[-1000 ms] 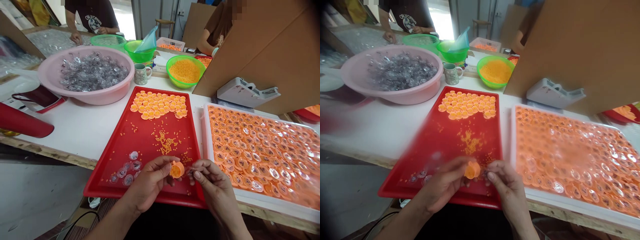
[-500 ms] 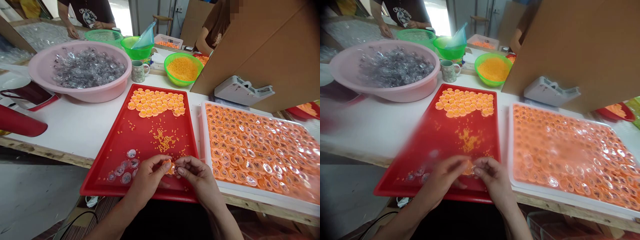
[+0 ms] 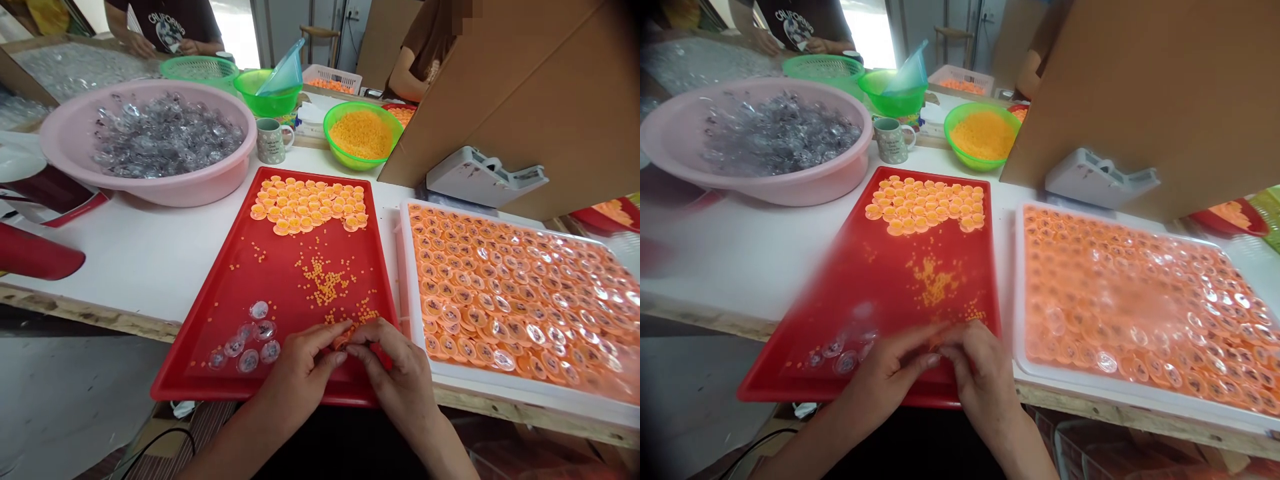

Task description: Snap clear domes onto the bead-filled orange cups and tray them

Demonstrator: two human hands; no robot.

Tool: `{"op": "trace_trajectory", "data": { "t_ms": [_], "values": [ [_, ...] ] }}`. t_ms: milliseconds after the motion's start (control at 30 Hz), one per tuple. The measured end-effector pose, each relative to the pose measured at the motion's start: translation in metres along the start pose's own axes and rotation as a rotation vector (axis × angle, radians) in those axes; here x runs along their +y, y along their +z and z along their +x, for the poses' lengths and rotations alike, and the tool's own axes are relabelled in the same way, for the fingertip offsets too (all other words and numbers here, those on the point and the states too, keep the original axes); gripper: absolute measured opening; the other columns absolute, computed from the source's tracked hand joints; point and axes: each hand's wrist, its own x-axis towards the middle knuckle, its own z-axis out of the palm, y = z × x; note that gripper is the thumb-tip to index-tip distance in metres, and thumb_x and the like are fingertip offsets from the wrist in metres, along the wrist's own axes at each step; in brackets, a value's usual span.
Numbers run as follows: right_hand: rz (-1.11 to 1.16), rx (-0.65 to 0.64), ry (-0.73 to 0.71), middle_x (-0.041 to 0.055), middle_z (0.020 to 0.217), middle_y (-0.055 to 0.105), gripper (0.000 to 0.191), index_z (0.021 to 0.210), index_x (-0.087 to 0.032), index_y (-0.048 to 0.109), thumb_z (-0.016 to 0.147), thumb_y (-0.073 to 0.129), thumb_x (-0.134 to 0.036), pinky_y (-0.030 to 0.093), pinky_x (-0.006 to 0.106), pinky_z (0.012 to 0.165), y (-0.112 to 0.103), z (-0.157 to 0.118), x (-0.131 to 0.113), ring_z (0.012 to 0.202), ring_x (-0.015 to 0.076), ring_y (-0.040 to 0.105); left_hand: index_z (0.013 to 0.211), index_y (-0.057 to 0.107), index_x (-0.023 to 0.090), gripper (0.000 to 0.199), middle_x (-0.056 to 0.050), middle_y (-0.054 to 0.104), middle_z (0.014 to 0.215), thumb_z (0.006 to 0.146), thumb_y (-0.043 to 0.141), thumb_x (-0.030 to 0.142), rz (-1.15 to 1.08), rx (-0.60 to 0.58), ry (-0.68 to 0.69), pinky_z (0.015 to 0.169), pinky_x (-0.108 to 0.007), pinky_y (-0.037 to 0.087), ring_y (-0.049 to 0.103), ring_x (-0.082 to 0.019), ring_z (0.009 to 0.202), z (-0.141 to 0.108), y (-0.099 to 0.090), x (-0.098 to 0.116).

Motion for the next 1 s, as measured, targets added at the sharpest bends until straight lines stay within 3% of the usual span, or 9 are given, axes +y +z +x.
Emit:
{"op": "trace_trajectory", "data": {
  "t_ms": [167,333,467,567,733,867,1000],
  "values": [
    [0.081,0.053,0.13,-0.0029,0.078,0.064,0.013,0.087,-0.024,0.059,0.086,0.063,-0.012,0.05,0.022,0.066,0.0,-0.002,0.003,0.072,0.0127,0.063,0.109,0.071,0.021,0.03,-0.004,0.075,0.105,0.082,0.063,0.012,-0.001,0.048,0.074,0.086,-0.026,0.055,0.069,-0.018,0.097,-0.001,0.002,0.001],
    [0.189,0.098,0.197,-0.0031,0.081,0.065,0.011,0.091,-0.024,0.06,0.086,0.064,-0.016,0.052,0.022,0.067,0.007,-0.006,0.0,0.074,0.0126,0.064,0.109,0.07,0.023,0.028,-0.001,0.075,0.103,0.083,0.064,0.014,-0.009,0.07,0.141,0.086,-0.022,0.055,0.07,-0.015,0.093,-0.003,0.001,-0.001],
    [0.071,0.13,0.124,-0.0034,0.08,0.067,0.012,0.092,-0.024,0.062,0.089,0.059,-0.012,0.05,0.019,0.064,0.01,-0.01,-0.009,0.07,0.0107,0.064,0.123,0.062,0.026,0.039,0.0,0.072,0.116,0.085,0.065,0.018,-0.039,0.078,0.151,0.091,-0.022,0.054,0.067,-0.015,0.105,-0.007,-0.003,-0.003],
    [-0.086,0.161,-0.008,-0.0012,0.083,0.068,0.018,0.096,-0.022,0.062,0.089,0.057,-0.006,0.05,0.02,0.069,0.009,-0.014,-0.014,0.075,0.0115,0.064,0.119,0.064,0.028,0.035,0.002,0.074,0.11,0.085,0.065,0.017,-0.061,0.051,0.15,0.087,-0.019,0.055,0.069,-0.013,0.099,-0.008,-0.004,-0.003],
    [-0.282,0.118,-0.167,0.0039,0.093,0.068,0.03,0.105,-0.022,0.061,0.089,0.049,0.001,0.05,0.022,0.072,0.003,-0.019,-0.016,0.087,0.0144,0.065,0.12,0.064,0.028,0.04,0.002,0.073,0.11,0.085,0.062,0.009,0.069,0.091,0.299,0.088,-0.015,0.053,0.068,-0.011,0.099,-0.008,-0.002,-0.001],
    [-0.264,0.159,-0.102,0.0012,0.085,0.068,0.019,0.097,-0.022,0.06,0.089,0.056,-0.005,0.049,0.021,0.067,0.004,-0.017,-0.015,0.078,0.0138,0.065,0.119,0.065,0.026,0.039,0.001,0.074,0.109,0.084,0.063,0.007,0.089,0.127,0.366,0.088,-0.013,0.052,0.068,-0.01,0.099,-0.008,0.0,0.001],
    [-0.085,0.17,0.014,-0.0017,0.081,0.065,0.015,0.093,-0.023,0.059,0.089,0.057,-0.008,0.049,0.021,0.066,0.008,-0.014,-0.016,0.074,0.0121,0.063,0.114,0.066,0.027,0.038,0.004,0.075,0.104,0.083,0.063,0.005,0.073,0.153,0.354,0.087,-0.011,0.051,0.069,-0.008,0.095,-0.01,0.0,0.004]
  ]
}}
